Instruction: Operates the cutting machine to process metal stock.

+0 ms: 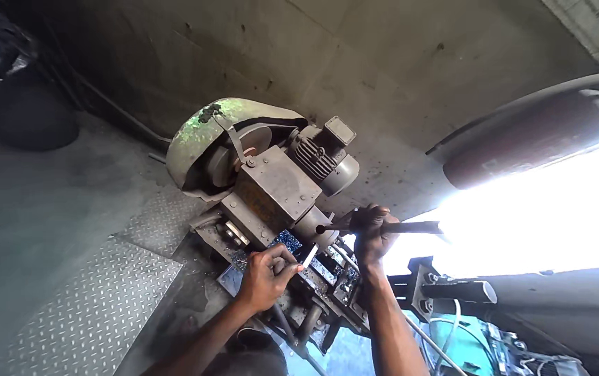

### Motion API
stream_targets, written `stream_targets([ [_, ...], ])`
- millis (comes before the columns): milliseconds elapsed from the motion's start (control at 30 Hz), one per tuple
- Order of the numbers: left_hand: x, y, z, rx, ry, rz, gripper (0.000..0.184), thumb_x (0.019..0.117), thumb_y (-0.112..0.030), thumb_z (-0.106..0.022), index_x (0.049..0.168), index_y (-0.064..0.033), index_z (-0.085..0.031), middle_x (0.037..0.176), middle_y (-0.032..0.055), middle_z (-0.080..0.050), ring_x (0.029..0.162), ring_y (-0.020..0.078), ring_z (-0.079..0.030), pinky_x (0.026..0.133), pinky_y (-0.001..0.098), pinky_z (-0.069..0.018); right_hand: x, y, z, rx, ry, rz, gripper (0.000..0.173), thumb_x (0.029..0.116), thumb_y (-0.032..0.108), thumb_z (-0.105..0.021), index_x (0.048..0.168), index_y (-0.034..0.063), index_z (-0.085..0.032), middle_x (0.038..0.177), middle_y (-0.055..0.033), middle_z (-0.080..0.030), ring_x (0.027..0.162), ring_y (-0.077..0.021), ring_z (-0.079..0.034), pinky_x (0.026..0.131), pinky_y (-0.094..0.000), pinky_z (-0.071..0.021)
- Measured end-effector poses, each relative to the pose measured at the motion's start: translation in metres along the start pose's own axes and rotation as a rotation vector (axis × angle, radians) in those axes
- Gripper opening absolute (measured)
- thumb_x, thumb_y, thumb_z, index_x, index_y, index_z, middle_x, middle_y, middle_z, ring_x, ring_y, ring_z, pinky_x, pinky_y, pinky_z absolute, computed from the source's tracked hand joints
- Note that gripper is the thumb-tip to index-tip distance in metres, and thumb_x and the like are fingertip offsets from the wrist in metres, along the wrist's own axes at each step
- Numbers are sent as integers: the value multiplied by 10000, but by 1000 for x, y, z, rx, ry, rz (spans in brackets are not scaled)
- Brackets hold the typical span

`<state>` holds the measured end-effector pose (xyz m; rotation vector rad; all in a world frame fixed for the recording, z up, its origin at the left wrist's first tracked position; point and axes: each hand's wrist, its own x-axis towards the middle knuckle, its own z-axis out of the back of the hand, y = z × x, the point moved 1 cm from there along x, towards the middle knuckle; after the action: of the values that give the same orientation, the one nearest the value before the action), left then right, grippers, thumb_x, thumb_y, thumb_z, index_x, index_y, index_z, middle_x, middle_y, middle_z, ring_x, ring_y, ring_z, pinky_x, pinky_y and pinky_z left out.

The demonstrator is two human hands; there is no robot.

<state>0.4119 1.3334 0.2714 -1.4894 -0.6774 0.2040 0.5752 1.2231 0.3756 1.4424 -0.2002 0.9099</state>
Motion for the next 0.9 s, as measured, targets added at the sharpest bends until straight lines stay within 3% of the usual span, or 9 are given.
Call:
stream_targets([
  [233,0,-3,1,-22,14,11,92,861,-199,-780,864,-137,-712,548,-111,-508,445,-19,-367,449,161,-320,4,-14,1,28,-107,18,445,1034,548,-533,688,270,-492,543,152,-428,457,10,-432,445,-201,-409],
  [333,1,-3,0,-13,3,25,101,863,-221,-781,852,-147,-714,538,-119,-486,444,-24,-354,448,161,-308,-7,-10,0,-11,-82,-24,472,1050,564,-483,696,253,-461,539,116,-405,437,-21,-402,436,-214,-392],
  [500,1,-4,2,19,24,35,114,865,-232,-776,866,-139,-710,516,-128,-435,433,-23,-338,444,161,-302,-25,-95,-2,-97,-147,-42,480,1073,494,-432,692,211,-505,542,141,-447,472,14,-459,484,-215,-441],
  [700,1,-2,2,2,-19,44,144,879,-265,-777,852,-137,-717,561,-130,-490,462,-32,-345,463,160,-303,0,-50,-3,-68,-76,-152,520,1054,597,-439,679,236,-445,510,98,-383,407,-39,-386,403,-235,-380],
  [800,-1,-1,1,-3,-28,36,146,879,-263,-782,853,-138,-710,556,-129,-495,458,-34,-362,459,157,-323,-27,-82,1,-238,23,-91,513,1081,545,-404,737,176,-499,560,47,-432,447,-66,-436,432,-258,-413],
  [900,-2,-2,1,0,-22,32,143,885,-243,-776,876,-111,-721,560,-132,-494,466,-43,-362,463,146,-320,-44,-110,2,-311,112,-71,535,1100,432,-394,678,127,-516,547,15,-458,458,-93,-462,455,-302,-422],
])
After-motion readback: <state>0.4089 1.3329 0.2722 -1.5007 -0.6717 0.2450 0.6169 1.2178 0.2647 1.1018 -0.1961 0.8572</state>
